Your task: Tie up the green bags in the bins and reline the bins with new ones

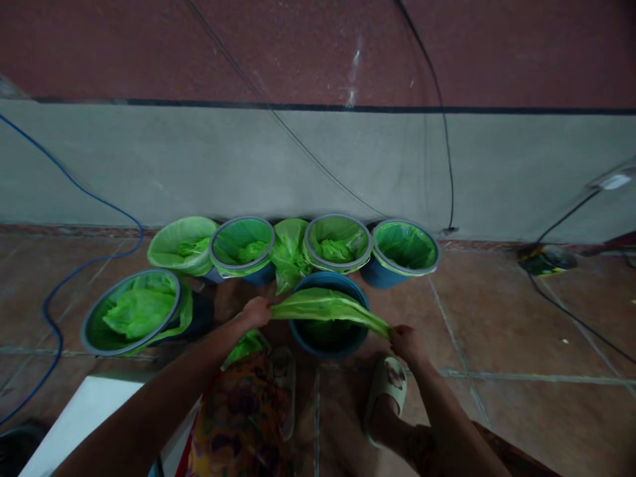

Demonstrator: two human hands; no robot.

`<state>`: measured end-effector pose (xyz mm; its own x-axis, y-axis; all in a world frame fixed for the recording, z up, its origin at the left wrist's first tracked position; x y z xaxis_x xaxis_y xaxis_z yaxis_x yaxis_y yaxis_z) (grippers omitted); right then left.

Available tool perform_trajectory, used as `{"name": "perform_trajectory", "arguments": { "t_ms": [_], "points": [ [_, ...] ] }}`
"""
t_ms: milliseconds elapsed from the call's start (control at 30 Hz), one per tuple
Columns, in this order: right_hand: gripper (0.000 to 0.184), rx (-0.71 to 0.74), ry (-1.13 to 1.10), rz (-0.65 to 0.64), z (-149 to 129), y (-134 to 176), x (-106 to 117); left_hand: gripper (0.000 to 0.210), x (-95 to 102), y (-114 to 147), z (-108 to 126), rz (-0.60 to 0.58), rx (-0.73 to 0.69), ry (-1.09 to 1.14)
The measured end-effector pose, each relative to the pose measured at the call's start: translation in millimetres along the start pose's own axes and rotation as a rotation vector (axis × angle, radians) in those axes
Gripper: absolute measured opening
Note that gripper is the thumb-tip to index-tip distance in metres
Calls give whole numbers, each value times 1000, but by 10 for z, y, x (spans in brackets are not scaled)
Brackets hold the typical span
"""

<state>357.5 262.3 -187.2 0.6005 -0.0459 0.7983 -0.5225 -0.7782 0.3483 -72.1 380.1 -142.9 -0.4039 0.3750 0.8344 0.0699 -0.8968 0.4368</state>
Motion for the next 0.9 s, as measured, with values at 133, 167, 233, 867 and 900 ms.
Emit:
{"name": "perform_trajectory", "arguments": {
  "t_ms": [133,167,233,867,900],
  "points": [
    [33,195,377,82,-405,19,132,20,-175,143,105,65,-186,-214],
    [42,260,392,124,-560,29,162,23,-197,158,144,82,-208,-226],
    [51,426,366,173,-909,58,170,27,-203,158,212,116,-219,-231],
    [30,594,-115,-30,-1718,-226,-465,46,-152,-333,1362,178,-273,45],
    [30,583,-99,-25,-1718,-281,-453,48,-155,-391,1365,195,-229,24]
  ]
}}
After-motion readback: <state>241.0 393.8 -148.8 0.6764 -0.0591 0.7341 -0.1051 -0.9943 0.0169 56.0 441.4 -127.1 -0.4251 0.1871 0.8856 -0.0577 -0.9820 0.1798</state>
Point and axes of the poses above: each hand's wrist, its own y-axis away from the middle knuckle, its own x-axis out of the back of the hand, z = x × y, the point moved 8 cm from there along -y, towards the middle knuckle, and after that the axes turned 11 degrees about z, right-handed, at the moved point
